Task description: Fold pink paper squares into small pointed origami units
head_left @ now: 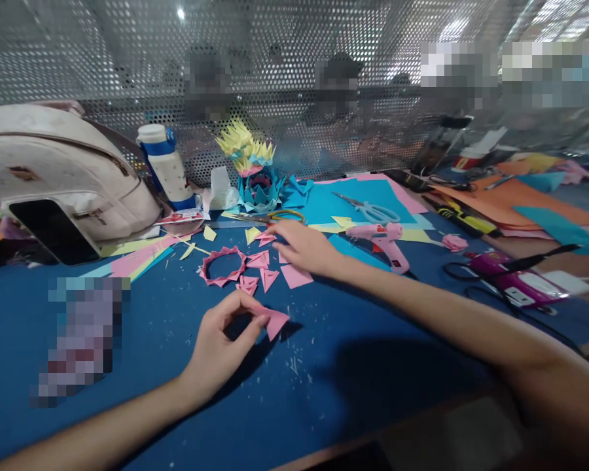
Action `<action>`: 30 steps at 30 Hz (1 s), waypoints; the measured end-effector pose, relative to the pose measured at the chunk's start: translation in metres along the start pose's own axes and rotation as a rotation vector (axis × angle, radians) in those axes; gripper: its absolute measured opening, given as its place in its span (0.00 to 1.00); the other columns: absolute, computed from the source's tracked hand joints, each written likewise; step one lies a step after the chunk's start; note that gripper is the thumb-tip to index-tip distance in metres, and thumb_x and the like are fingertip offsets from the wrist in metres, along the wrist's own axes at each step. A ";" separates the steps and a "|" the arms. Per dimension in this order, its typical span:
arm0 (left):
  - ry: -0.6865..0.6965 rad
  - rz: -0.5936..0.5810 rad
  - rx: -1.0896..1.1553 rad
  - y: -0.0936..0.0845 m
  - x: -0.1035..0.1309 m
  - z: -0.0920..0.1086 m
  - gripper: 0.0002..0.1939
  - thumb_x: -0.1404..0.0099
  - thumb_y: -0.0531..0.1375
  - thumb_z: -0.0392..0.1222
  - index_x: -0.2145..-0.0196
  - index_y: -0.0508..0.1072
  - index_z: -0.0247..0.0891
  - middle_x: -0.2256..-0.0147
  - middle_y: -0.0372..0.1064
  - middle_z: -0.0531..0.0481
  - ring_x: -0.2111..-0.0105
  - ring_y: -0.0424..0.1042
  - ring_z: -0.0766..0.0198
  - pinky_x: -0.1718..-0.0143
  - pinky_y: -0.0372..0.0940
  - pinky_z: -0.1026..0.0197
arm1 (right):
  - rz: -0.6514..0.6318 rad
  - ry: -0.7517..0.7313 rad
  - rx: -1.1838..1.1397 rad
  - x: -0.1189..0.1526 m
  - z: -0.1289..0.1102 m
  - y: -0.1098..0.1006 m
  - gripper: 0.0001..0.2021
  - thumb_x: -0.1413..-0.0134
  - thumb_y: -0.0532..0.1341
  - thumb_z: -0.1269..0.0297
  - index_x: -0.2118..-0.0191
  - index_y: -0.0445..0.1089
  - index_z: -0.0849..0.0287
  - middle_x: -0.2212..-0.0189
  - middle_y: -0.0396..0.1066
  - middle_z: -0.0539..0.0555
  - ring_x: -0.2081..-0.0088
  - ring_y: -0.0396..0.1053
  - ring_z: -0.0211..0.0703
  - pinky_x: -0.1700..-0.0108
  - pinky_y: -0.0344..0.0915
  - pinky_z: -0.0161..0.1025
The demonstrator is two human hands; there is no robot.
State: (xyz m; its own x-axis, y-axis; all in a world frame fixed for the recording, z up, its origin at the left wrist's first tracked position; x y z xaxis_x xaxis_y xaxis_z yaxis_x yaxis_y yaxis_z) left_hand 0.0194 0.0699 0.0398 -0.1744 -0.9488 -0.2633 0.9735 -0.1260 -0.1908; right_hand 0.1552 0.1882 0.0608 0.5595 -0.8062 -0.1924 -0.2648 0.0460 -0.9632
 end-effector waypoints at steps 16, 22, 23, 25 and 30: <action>-0.132 -0.088 0.178 0.003 -0.004 -0.016 0.24 0.31 0.58 0.59 0.75 0.61 0.39 0.82 0.62 0.56 0.81 0.62 0.69 0.75 0.57 0.66 | 0.033 0.216 0.055 -0.050 0.064 -0.025 0.13 0.36 0.61 0.61 0.50 0.68 0.63 0.53 0.71 0.60 0.54 0.70 0.48 0.53 0.71 0.45; -0.137 -0.046 0.179 -0.002 -0.004 -0.018 0.25 0.32 0.59 0.60 0.77 0.61 0.39 0.83 0.57 0.58 0.83 0.58 0.71 0.79 0.54 0.67 | 0.009 0.115 -0.364 0.010 0.032 -0.038 0.20 0.30 0.45 0.47 0.66 0.58 0.58 0.73 0.69 0.53 0.73 0.67 0.37 0.73 0.63 0.34; -0.136 -0.031 0.174 -0.005 -0.006 -0.018 0.25 0.32 0.59 0.59 0.78 0.61 0.39 0.83 0.56 0.59 0.84 0.57 0.71 0.79 0.53 0.67 | -0.032 0.083 -0.440 0.023 0.021 -0.032 0.25 0.30 0.38 0.42 0.67 0.56 0.57 0.74 0.68 0.52 0.76 0.66 0.36 0.75 0.63 0.34; -0.130 0.005 0.163 -0.010 -0.009 -0.017 0.26 0.32 0.60 0.59 0.79 0.61 0.38 0.84 0.55 0.59 0.84 0.54 0.72 0.81 0.50 0.68 | -0.089 0.007 -0.611 0.050 -0.004 -0.022 0.32 0.35 0.27 0.36 0.69 0.52 0.56 0.75 0.64 0.51 0.78 0.65 0.36 0.77 0.63 0.35; -0.120 0.076 0.166 -0.018 -0.018 -0.011 0.24 0.30 0.59 0.55 0.78 0.62 0.38 0.83 0.56 0.58 0.84 0.54 0.73 0.83 0.49 0.69 | -0.322 -0.134 -1.308 0.100 -0.060 -0.003 0.32 0.43 0.47 0.27 0.64 0.56 0.57 0.69 0.60 0.50 0.70 0.64 0.37 0.70 0.65 0.35</action>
Point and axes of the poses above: each hand's wrist, its own x-axis away from the middle knuckle, its own y-axis out of the palm, z = x × y, the point moved 9 cm from there along -x, towards the middle knuckle
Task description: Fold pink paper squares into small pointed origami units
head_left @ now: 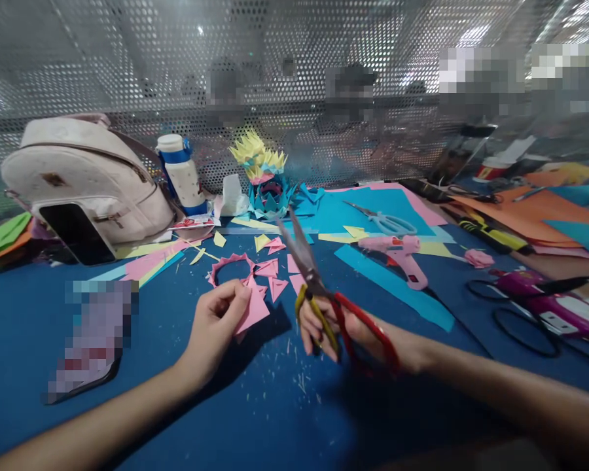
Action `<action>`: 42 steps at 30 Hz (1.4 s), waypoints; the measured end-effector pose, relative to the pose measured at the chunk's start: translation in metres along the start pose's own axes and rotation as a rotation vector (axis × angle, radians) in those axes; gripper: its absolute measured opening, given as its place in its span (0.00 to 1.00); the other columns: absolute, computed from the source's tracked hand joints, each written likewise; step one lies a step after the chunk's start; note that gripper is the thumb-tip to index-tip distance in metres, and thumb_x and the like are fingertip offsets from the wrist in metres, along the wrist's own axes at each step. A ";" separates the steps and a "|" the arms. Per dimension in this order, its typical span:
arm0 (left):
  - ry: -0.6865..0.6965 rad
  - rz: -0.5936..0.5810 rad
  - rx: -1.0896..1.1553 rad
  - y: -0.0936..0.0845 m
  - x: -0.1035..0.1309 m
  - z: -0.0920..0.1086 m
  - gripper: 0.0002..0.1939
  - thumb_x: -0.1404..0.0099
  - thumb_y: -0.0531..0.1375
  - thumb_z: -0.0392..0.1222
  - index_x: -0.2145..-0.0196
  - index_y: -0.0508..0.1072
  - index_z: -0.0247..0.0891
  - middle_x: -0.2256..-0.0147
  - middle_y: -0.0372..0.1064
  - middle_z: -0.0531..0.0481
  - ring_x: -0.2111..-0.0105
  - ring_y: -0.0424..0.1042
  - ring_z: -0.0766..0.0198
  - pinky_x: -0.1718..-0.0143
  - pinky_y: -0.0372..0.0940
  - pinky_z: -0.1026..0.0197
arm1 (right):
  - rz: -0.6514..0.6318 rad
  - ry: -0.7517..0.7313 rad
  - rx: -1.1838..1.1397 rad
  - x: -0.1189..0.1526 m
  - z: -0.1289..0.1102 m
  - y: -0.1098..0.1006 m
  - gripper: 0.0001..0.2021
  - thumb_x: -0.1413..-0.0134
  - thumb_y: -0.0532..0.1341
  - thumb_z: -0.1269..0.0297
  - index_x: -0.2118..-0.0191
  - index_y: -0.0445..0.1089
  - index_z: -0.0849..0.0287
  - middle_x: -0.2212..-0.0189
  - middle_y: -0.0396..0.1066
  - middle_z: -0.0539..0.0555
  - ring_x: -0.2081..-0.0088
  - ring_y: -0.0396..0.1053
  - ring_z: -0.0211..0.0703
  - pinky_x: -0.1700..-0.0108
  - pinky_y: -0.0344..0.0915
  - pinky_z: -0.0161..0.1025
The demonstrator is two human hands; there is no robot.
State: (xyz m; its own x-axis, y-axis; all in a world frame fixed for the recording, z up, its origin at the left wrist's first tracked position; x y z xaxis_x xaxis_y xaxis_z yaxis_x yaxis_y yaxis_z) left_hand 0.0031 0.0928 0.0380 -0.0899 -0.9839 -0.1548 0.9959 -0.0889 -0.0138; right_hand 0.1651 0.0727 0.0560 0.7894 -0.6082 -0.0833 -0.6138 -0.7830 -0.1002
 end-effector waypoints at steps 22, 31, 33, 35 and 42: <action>0.028 0.031 0.056 0.029 -0.007 0.027 0.17 0.30 0.60 0.53 0.71 0.62 0.41 0.83 0.61 0.60 0.87 0.59 0.74 0.86 0.54 0.71 | 0.144 0.004 0.290 0.011 0.004 0.006 0.27 0.34 0.49 0.38 0.72 0.56 0.58 0.75 0.57 0.48 0.74 0.51 0.35 0.71 0.54 0.35; 0.030 0.052 0.072 0.031 -0.004 0.022 0.18 0.28 0.58 0.52 0.71 0.61 0.41 0.81 0.59 0.60 0.86 0.58 0.73 0.85 0.55 0.70 | 0.142 0.002 0.233 0.013 0.006 0.007 0.26 0.33 0.47 0.39 0.71 0.56 0.58 0.75 0.57 0.48 0.74 0.51 0.34 0.71 0.54 0.35; 0.033 0.056 0.081 0.030 -0.004 0.021 0.18 0.28 0.58 0.52 0.71 0.61 0.41 0.81 0.58 0.60 0.85 0.58 0.73 0.85 0.55 0.71 | 0.153 -0.002 0.247 0.014 0.006 0.006 0.26 0.33 0.47 0.40 0.72 0.55 0.58 0.75 0.57 0.47 0.74 0.50 0.34 0.72 0.54 0.34; 0.038 0.056 0.093 0.031 -0.005 0.022 0.17 0.28 0.58 0.51 0.71 0.61 0.41 0.81 0.58 0.60 0.85 0.58 0.73 0.85 0.55 0.71 | 0.165 0.007 0.252 0.014 0.007 0.005 0.26 0.33 0.48 0.40 0.72 0.55 0.58 0.76 0.56 0.47 0.74 0.50 0.33 0.72 0.53 0.34; 0.044 0.039 0.130 0.032 -0.003 0.022 0.16 0.28 0.59 0.53 0.68 0.64 0.40 0.81 0.60 0.60 0.86 0.59 0.74 0.86 0.56 0.73 | 0.148 0.000 0.221 0.013 0.004 0.008 0.28 0.35 0.47 0.36 0.73 0.55 0.58 0.76 0.56 0.47 0.74 0.50 0.34 0.71 0.54 0.35</action>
Point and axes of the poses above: each hand's wrist, its own x-axis away from the middle knuckle, its own y-axis out of the palm, z = x × y, the point moved 9 cm from there along -x, towards the middle knuckle
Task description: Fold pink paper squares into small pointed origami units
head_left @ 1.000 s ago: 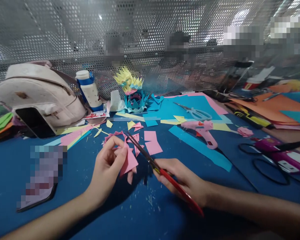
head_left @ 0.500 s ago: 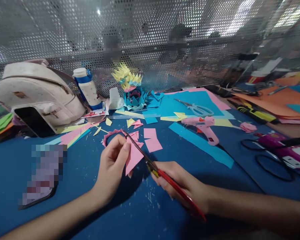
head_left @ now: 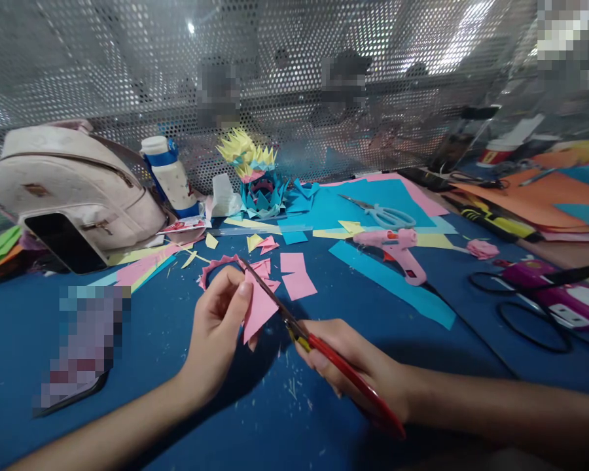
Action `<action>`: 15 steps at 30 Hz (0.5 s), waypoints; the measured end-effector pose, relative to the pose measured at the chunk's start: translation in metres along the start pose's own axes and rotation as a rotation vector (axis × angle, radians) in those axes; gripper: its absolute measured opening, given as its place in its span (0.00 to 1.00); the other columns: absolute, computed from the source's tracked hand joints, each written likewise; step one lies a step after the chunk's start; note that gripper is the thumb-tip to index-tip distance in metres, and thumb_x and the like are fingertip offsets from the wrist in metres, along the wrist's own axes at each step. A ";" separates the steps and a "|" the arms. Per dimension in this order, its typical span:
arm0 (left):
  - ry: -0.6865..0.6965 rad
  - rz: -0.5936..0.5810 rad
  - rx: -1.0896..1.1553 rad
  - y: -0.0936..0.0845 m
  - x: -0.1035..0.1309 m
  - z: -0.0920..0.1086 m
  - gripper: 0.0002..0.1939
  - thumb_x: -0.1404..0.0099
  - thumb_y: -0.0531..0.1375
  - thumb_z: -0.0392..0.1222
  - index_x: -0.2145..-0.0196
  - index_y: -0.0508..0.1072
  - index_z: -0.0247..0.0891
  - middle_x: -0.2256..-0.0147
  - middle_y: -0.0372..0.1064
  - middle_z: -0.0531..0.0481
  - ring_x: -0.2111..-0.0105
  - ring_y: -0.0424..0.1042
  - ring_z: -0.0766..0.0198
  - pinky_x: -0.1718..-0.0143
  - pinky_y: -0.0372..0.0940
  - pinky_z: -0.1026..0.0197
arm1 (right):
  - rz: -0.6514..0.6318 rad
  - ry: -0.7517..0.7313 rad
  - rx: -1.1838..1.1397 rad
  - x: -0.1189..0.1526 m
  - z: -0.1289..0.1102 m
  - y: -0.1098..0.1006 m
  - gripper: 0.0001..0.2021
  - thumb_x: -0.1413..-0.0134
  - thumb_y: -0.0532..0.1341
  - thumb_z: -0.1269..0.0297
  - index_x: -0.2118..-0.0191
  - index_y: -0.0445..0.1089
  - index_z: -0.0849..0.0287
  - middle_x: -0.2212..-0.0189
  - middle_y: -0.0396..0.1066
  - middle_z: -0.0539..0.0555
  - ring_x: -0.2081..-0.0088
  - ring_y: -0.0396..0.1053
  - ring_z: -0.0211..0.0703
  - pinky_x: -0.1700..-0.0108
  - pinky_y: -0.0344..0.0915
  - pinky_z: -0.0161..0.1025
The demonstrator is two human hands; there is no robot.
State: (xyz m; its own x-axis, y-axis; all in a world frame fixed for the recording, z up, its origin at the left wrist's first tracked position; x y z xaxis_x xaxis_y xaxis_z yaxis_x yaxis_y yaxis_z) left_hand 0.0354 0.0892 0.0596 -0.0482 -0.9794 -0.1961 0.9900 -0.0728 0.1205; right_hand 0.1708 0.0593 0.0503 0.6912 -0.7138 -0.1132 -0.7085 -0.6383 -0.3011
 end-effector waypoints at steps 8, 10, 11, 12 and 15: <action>0.001 0.007 -0.011 -0.001 -0.002 -0.001 0.17 0.29 0.60 0.52 0.70 0.63 0.40 0.82 0.60 0.60 0.87 0.59 0.75 0.86 0.56 0.74 | 0.010 0.018 -0.013 0.000 0.001 0.001 0.29 0.37 0.49 0.34 0.73 0.57 0.58 0.76 0.56 0.47 0.74 0.50 0.34 0.72 0.55 0.34; -0.002 0.004 -0.015 -0.001 -0.003 -0.001 0.17 0.29 0.60 0.52 0.70 0.63 0.40 0.82 0.61 0.60 0.87 0.59 0.75 0.86 0.55 0.74 | 0.016 0.021 -0.017 0.000 0.001 0.001 0.29 0.35 0.48 0.36 0.72 0.57 0.58 0.76 0.57 0.48 0.74 0.51 0.34 0.72 0.56 0.34; -0.003 0.002 -0.017 0.000 -0.003 -0.001 0.17 0.29 0.60 0.52 0.70 0.63 0.40 0.82 0.61 0.60 0.87 0.59 0.75 0.87 0.55 0.74 | 0.020 0.022 -0.017 0.001 0.002 0.002 0.28 0.35 0.47 0.36 0.72 0.57 0.58 0.76 0.57 0.48 0.74 0.52 0.34 0.71 0.57 0.34; -0.004 0.001 -0.018 0.000 -0.003 -0.001 0.17 0.29 0.60 0.52 0.70 0.63 0.40 0.82 0.61 0.60 0.87 0.59 0.75 0.87 0.55 0.74 | 0.020 0.023 -0.016 0.001 0.002 0.002 0.28 0.34 0.47 0.37 0.72 0.57 0.58 0.75 0.58 0.48 0.74 0.52 0.34 0.71 0.57 0.34; -0.005 -0.001 -0.019 0.000 -0.002 -0.002 0.17 0.29 0.60 0.52 0.70 0.63 0.40 0.82 0.60 0.60 0.87 0.59 0.75 0.87 0.55 0.74 | 0.011 0.013 -0.002 0.000 0.003 0.002 0.28 0.33 0.46 0.38 0.72 0.57 0.58 0.75 0.58 0.48 0.74 0.52 0.34 0.71 0.58 0.34</action>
Point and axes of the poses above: each hand's wrist, its own x-axis away from the middle knuckle, its own y-axis out of the palm, z = x × y, the point moved 9 cm from there along -x, towards the middle knuckle
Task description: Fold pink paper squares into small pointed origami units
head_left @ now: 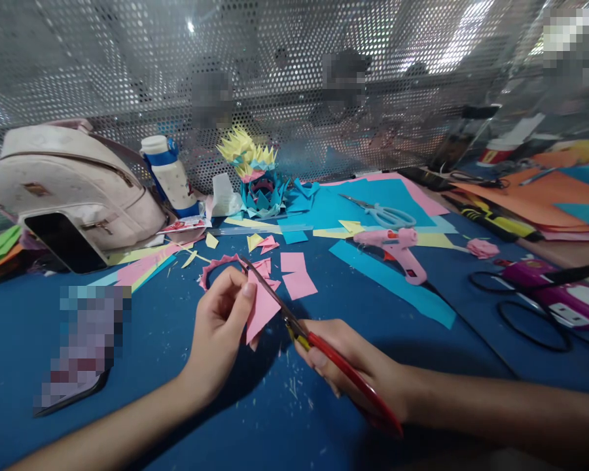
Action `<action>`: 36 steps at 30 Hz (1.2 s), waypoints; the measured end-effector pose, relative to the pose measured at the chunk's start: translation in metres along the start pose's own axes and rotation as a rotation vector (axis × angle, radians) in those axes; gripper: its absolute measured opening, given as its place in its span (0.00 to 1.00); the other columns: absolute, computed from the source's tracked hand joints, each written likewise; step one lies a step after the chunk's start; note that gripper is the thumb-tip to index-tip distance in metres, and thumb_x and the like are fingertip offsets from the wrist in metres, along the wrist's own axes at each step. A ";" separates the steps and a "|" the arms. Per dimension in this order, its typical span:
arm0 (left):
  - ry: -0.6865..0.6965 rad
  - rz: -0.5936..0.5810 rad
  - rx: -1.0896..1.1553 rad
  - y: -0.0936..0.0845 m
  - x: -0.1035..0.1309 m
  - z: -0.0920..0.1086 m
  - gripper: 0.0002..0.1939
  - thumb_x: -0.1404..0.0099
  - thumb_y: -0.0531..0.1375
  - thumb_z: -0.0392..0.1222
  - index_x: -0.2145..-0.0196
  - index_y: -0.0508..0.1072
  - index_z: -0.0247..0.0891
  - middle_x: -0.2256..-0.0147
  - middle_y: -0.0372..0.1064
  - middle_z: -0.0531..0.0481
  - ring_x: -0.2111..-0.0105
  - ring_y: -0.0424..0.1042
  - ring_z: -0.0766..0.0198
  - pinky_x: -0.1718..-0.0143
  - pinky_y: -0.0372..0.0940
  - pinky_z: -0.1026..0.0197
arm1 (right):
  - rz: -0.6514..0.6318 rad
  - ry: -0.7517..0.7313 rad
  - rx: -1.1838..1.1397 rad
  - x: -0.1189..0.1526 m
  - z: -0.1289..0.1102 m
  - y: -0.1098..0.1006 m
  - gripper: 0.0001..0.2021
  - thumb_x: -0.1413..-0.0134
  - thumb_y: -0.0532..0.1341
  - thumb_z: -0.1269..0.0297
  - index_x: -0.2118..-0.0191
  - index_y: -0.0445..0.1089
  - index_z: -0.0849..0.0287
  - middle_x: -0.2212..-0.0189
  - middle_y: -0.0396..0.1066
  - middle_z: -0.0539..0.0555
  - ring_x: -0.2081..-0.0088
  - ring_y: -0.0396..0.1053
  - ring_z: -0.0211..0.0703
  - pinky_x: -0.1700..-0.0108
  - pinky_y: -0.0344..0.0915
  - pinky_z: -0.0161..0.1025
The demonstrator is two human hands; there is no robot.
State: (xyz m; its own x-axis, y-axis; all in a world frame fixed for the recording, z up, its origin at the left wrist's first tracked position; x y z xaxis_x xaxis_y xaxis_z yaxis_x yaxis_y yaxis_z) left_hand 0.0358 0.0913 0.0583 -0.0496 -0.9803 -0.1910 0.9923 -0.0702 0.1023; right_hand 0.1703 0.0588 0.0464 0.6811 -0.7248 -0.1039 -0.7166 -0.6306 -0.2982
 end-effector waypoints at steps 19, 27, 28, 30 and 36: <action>-0.002 -0.025 0.044 0.001 0.000 0.005 0.18 0.28 0.60 0.51 0.71 0.63 0.39 0.84 0.60 0.61 0.88 0.58 0.76 0.86 0.54 0.75 | -0.006 0.048 0.050 0.000 0.002 -0.001 0.27 0.34 0.47 0.38 0.69 0.59 0.60 0.71 0.60 0.51 0.71 0.55 0.36 0.68 0.61 0.35; -0.051 -0.040 0.110 0.003 -0.001 0.000 0.17 0.29 0.60 0.51 0.70 0.63 0.39 0.83 0.60 0.61 0.88 0.57 0.76 0.87 0.52 0.74 | 0.005 0.054 0.098 0.000 0.004 -0.003 0.27 0.34 0.47 0.38 0.70 0.59 0.59 0.73 0.59 0.50 0.71 0.54 0.36 0.69 0.60 0.34; -0.063 -0.044 0.119 0.003 -0.001 -0.001 0.17 0.28 0.60 0.51 0.70 0.63 0.40 0.82 0.60 0.61 0.88 0.57 0.76 0.87 0.51 0.74 | 0.010 0.056 0.119 0.000 0.004 -0.004 0.27 0.34 0.47 0.38 0.70 0.58 0.59 0.73 0.58 0.50 0.72 0.54 0.36 0.70 0.59 0.34; -0.083 -0.052 0.136 0.004 -0.001 -0.002 0.16 0.28 0.59 0.51 0.69 0.63 0.40 0.82 0.60 0.61 0.88 0.56 0.76 0.87 0.50 0.74 | 0.020 0.060 0.153 -0.001 0.005 -0.005 0.26 0.33 0.47 0.40 0.71 0.57 0.59 0.74 0.58 0.49 0.72 0.52 0.35 0.71 0.57 0.34; -0.100 -0.061 0.167 0.004 -0.002 -0.005 0.16 0.28 0.60 0.51 0.69 0.63 0.40 0.82 0.59 0.61 0.88 0.56 0.77 0.87 0.49 0.74 | 0.069 0.042 0.218 -0.003 0.011 -0.007 0.22 0.32 0.50 0.47 0.72 0.55 0.58 0.75 0.58 0.47 0.74 0.50 0.33 0.74 0.53 0.32</action>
State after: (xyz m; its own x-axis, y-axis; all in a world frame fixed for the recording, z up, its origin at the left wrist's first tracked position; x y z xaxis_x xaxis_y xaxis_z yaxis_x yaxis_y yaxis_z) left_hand 0.0400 0.0936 0.0537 -0.1282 -0.9862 -0.1043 0.9550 -0.1512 0.2553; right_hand 0.1750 0.0679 0.0381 0.6213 -0.7780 -0.0928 -0.7087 -0.5074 -0.4902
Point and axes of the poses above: each hand's wrist, its own x-axis away from the middle knuckle, its own y-axis out of the palm, z = x × y, the point moved 9 cm from there along -x, towards the middle knuckle
